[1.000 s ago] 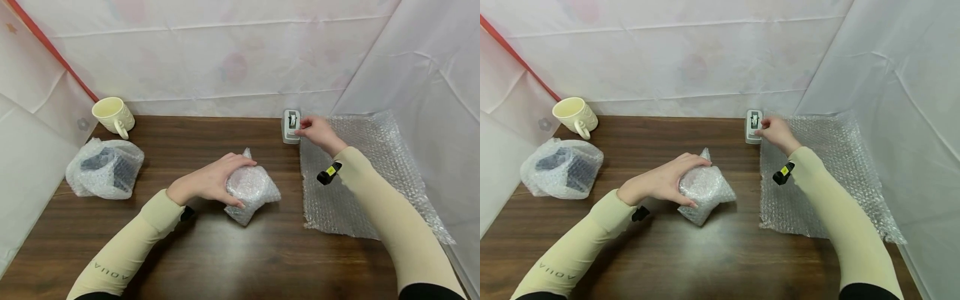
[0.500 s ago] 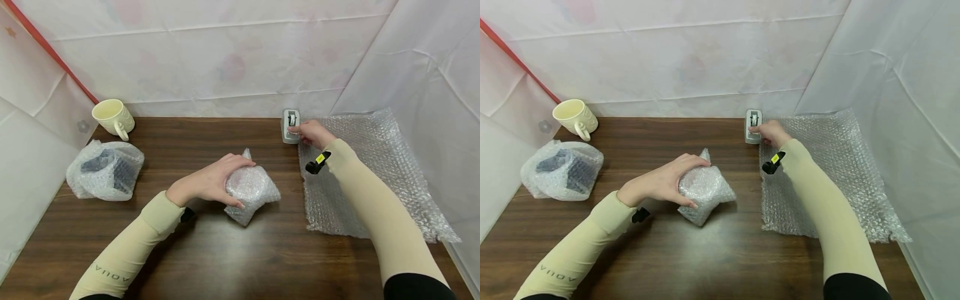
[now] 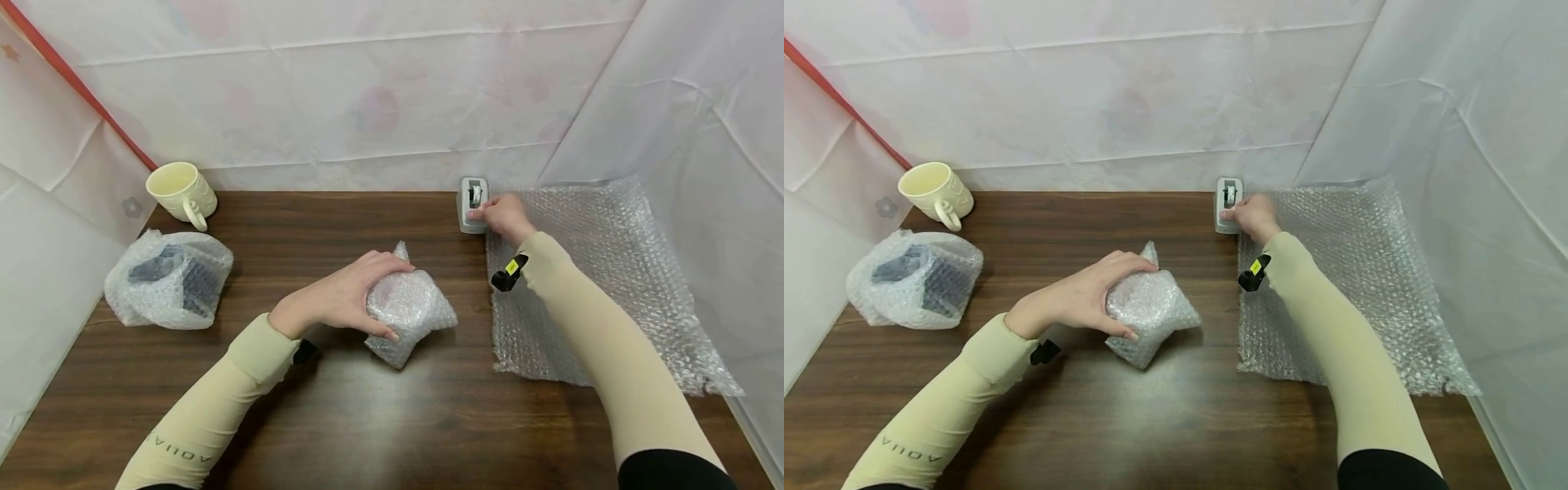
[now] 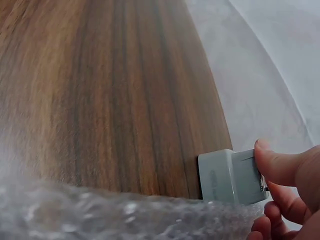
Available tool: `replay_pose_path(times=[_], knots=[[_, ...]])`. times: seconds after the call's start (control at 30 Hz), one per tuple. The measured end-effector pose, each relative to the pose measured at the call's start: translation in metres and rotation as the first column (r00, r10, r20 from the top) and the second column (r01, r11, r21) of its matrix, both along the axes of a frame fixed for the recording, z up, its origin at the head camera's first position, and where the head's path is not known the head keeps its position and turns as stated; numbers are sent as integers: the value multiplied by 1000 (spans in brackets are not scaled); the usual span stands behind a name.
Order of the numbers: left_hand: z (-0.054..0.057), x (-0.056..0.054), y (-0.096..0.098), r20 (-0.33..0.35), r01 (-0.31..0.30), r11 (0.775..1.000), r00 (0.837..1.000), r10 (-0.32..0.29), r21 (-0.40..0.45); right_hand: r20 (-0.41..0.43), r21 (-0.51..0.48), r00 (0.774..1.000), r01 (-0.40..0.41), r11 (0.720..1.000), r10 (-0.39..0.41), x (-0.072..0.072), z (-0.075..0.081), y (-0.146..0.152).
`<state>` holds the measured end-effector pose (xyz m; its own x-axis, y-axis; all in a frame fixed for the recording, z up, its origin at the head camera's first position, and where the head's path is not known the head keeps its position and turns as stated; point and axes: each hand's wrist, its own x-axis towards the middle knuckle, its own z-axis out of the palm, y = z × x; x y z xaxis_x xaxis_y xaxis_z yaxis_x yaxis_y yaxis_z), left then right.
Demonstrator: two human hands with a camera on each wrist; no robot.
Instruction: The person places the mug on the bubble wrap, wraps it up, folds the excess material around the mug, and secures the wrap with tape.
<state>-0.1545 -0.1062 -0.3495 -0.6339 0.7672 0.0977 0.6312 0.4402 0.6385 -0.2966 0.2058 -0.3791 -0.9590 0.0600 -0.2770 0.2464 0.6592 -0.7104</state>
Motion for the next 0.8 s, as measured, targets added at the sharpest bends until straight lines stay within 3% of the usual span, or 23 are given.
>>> replay_pose_path(times=[0.27, 0.47, 0.57, 0.63, 0.7, 0.8], knots=[[0, -1, 0, -11, 3, 1000, 1000, -3, 1, -133, 145, 991, -7, 989, 27, 3, -1, -5], [0, -1, 0, -22, 9, 1000, 1000, -9, 7, -319, 285, 944, 11, 958, 85, 15, -1, -17], [1, -2, -1, -19, 9, 1000, 1000, -9, 12, -368, 310, 926, 42, 950, 79, 19, -2, -22], [0, -2, -1, -15, 10, 1000, 1000, -10, 13, -370, 284, 927, 50, 958, 62, 22, -2, -24], [-1, -2, -1, -15, 9, 1000, 1000, -8, 18, -316, 227, 948, 39, 973, 36, 27, 1, -25], [-1, -1, -1, -21, 7, 1000, 1000, -6, 25, -119, -36, 992, 38, 999, -42, 35, 9, -22]])
